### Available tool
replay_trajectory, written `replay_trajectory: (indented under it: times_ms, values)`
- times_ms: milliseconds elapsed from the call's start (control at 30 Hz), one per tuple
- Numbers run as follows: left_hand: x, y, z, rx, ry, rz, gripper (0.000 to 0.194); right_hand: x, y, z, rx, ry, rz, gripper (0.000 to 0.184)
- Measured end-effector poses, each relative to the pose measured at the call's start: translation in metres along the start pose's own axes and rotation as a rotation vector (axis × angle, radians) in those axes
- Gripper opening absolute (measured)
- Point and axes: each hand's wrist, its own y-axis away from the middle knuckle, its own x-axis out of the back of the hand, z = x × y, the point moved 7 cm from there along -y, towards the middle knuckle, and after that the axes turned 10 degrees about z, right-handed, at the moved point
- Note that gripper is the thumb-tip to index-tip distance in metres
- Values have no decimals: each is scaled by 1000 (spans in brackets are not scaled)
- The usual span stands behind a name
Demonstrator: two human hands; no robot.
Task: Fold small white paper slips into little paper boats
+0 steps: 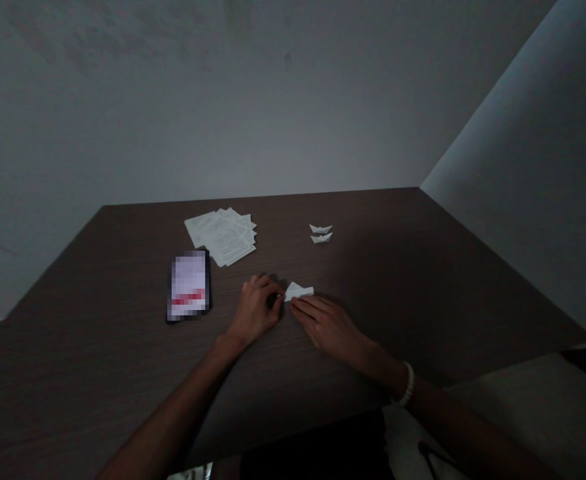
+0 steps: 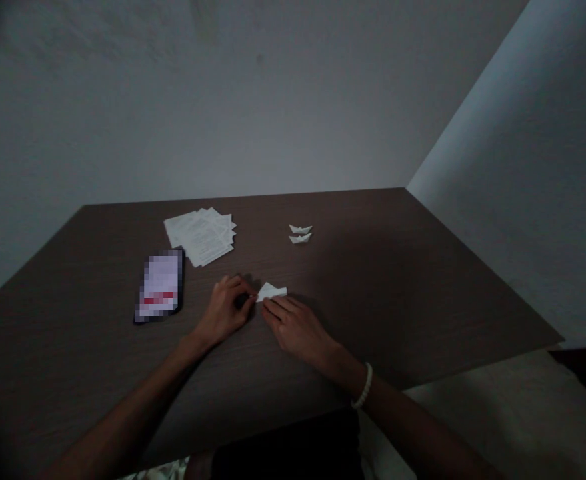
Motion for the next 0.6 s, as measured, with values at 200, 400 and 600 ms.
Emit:
replay_trajectory:
  times_ms: [200, 400, 600]
  values:
    - [0, 0, 0, 6, -26, -8, 13, 3, 4, 8, -34, -14, 5, 37]
    - [-1, 0, -1, 6, -37, -4, 13, 12, 16, 26, -80, 23, 19, 37]
    - [0, 1, 0, -30, -74, 0, 13, 15, 21, 33, -91, 72, 42, 34]
